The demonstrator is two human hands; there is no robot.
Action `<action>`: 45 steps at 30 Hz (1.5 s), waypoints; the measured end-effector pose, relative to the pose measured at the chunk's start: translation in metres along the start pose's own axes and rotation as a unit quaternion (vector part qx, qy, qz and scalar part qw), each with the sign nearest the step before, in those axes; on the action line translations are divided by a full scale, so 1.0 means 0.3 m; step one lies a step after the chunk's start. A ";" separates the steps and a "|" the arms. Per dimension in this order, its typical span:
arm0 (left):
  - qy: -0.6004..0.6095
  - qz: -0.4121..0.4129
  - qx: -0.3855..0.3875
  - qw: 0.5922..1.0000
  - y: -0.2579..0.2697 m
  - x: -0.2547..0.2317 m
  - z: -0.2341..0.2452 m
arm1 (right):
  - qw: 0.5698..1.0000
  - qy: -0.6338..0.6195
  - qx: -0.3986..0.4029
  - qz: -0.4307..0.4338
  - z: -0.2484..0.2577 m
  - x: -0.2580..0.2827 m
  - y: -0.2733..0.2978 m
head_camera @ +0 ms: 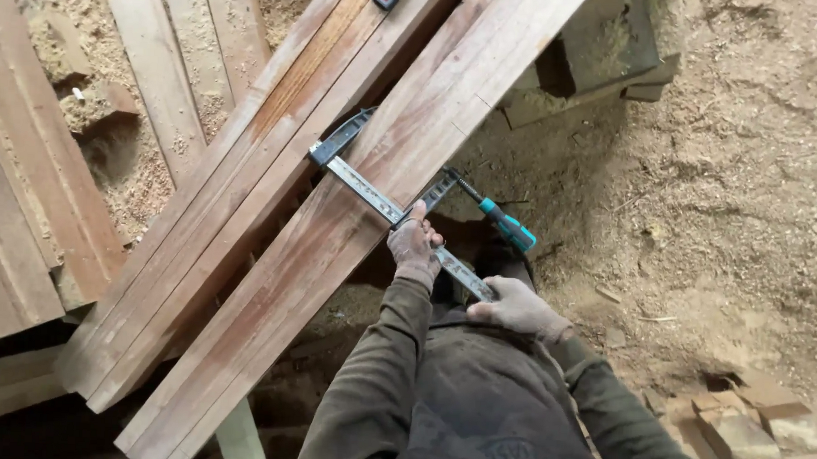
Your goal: Marking measurement lines on wooden planks using a try square and a pencil in a workshop.
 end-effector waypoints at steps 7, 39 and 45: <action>-0.013 -0.008 0.016 1.000 0.041 -0.031 -0.012 | 0.916 -0.229 -0.308 0.118 0.234 -0.289 -0.201; -0.004 0.009 -0.031 0.999 0.073 -0.041 -0.025 | 0.884 0.364 -0.293 -0.001 0.264 0.113 -0.208; -0.006 0.022 -0.022 1.000 0.051 -0.031 -0.012 | 0.939 0.290 -0.163 -0.081 0.335 0.083 -0.292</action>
Point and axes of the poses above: each hand's wrist, its own y-axis away from the middle knuckle, its own z-axis out of the back of the hand, x = y × z, the point moved 6 cm from there along -y, towards the middle knuckle, and after that the axes turned 7 degrees about x, right-handed, at the moved point
